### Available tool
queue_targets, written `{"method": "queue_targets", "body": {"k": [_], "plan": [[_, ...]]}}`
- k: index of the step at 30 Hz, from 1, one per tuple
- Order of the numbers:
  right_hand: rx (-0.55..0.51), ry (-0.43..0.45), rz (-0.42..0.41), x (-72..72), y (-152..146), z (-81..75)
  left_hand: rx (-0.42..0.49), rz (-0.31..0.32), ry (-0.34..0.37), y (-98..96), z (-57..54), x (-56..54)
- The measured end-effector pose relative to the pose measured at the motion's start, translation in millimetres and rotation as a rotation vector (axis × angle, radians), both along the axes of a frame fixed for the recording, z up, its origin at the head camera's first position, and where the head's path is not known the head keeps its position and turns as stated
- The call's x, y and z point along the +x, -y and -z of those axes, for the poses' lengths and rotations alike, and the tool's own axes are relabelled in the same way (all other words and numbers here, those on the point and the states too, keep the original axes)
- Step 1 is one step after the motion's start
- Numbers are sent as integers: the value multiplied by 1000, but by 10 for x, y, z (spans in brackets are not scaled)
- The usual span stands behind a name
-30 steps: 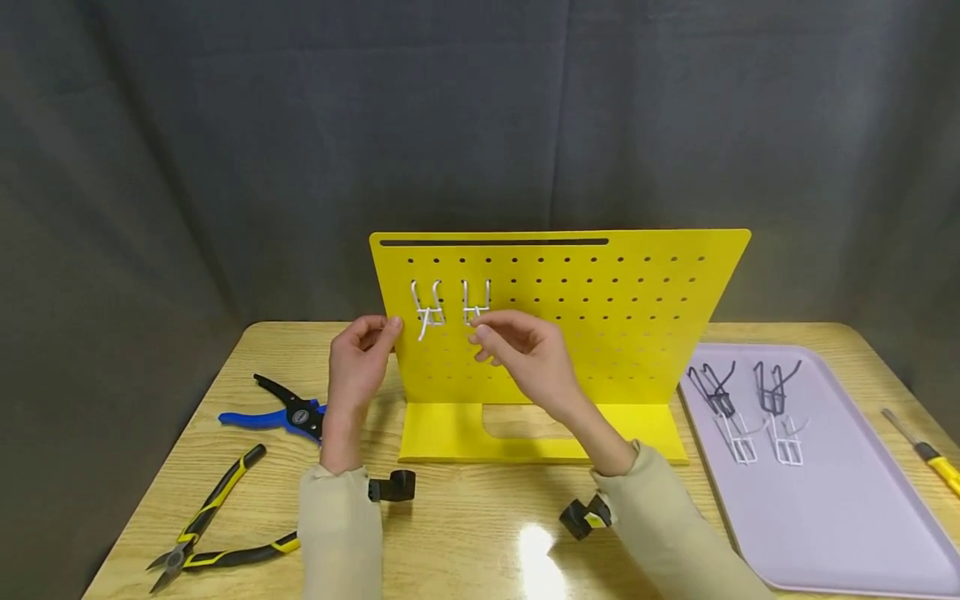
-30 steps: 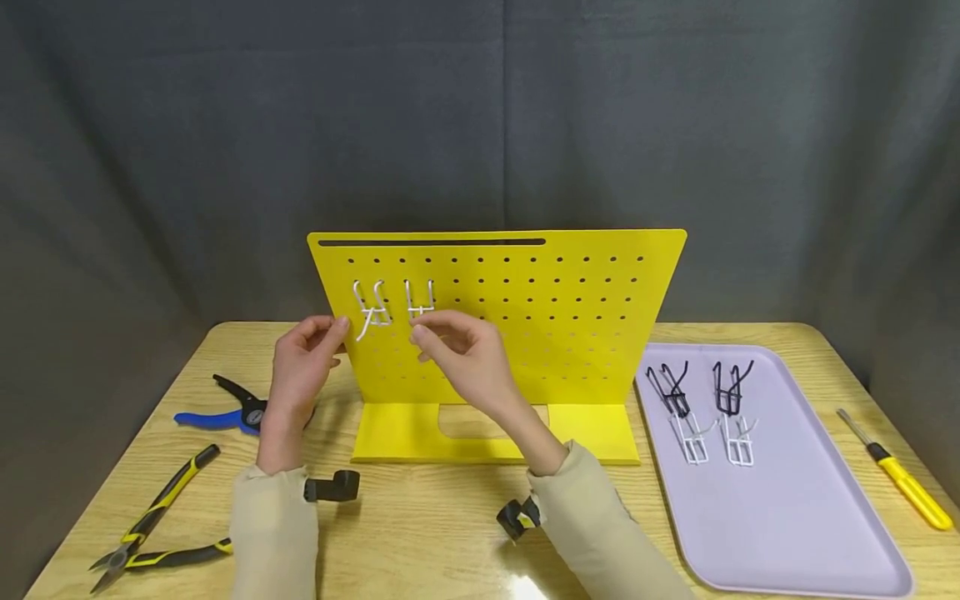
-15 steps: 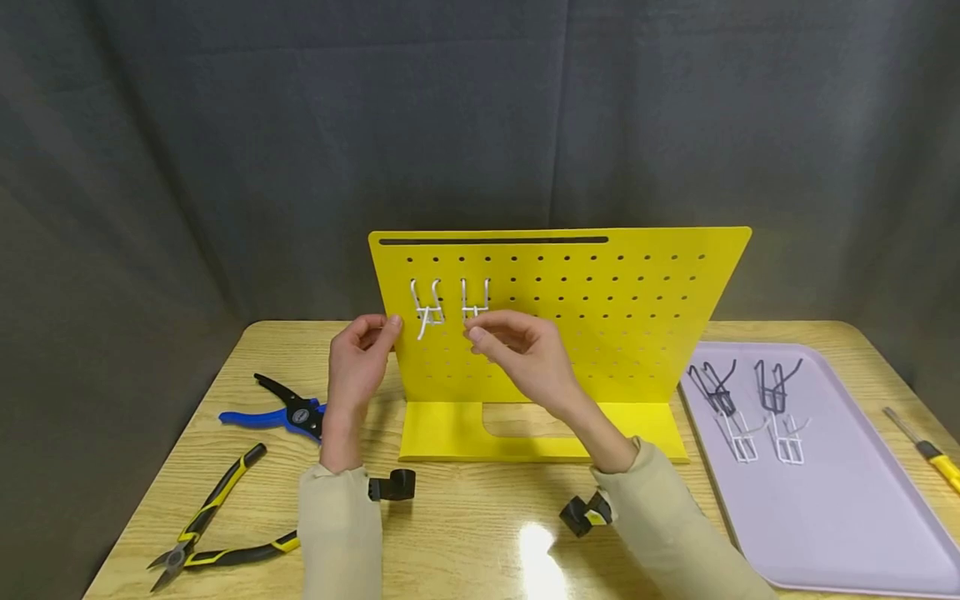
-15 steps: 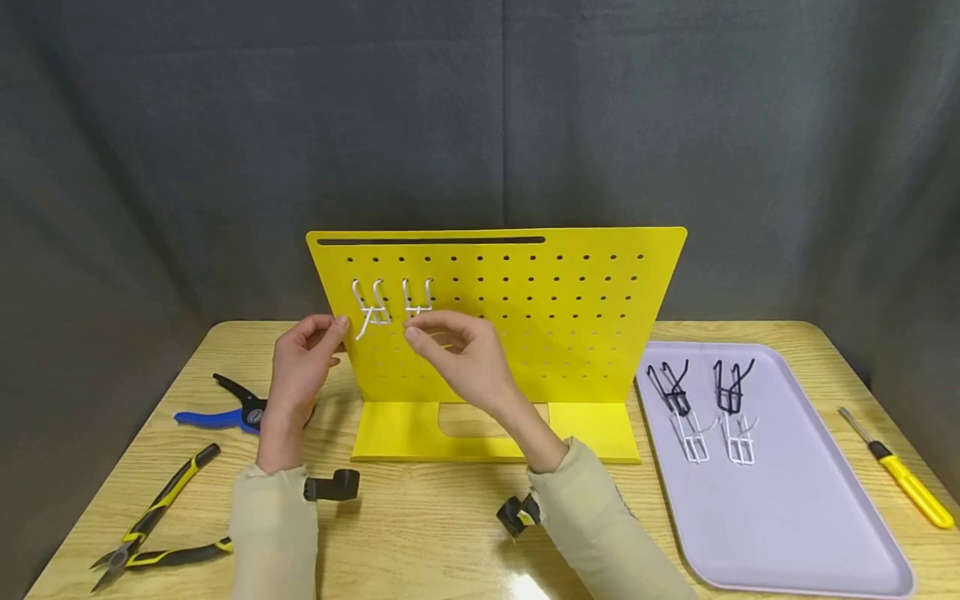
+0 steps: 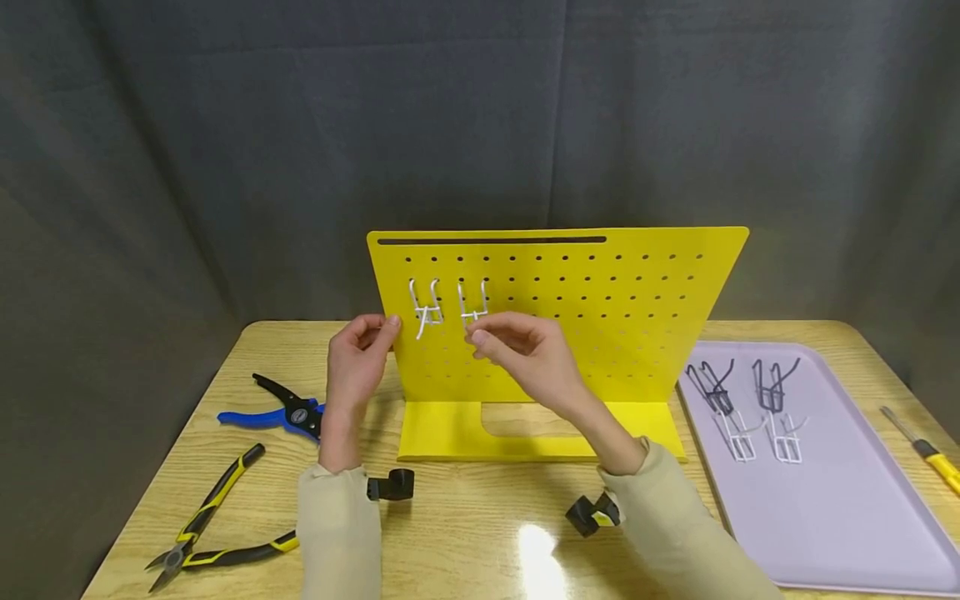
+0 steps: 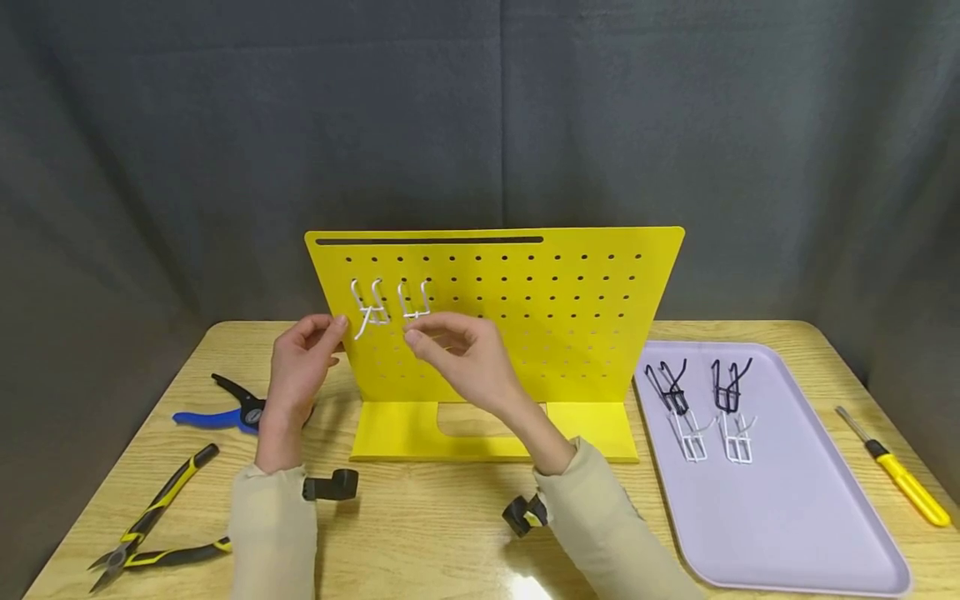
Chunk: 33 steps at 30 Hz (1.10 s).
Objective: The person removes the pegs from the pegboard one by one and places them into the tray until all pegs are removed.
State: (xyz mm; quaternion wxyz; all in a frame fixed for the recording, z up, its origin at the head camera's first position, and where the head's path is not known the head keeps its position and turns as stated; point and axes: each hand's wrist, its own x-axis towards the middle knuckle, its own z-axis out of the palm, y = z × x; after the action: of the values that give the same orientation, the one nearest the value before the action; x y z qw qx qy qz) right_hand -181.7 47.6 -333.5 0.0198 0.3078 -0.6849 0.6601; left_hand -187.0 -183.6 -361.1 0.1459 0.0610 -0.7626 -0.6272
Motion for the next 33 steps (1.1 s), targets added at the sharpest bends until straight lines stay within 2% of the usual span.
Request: {"method": "queue_targets", "body": {"k": [11, 23, 33], "plan": [[14, -2, -6, 48, -128, -6, -4, -5, 5, 8, -3, 3], [8, 64, -73, 112, -394, 75, -12, -1, 4, -5, -19, 4], [61, 109, -33, 162, -632, 176, -3, -5, 11, -6, -18, 4]]}}
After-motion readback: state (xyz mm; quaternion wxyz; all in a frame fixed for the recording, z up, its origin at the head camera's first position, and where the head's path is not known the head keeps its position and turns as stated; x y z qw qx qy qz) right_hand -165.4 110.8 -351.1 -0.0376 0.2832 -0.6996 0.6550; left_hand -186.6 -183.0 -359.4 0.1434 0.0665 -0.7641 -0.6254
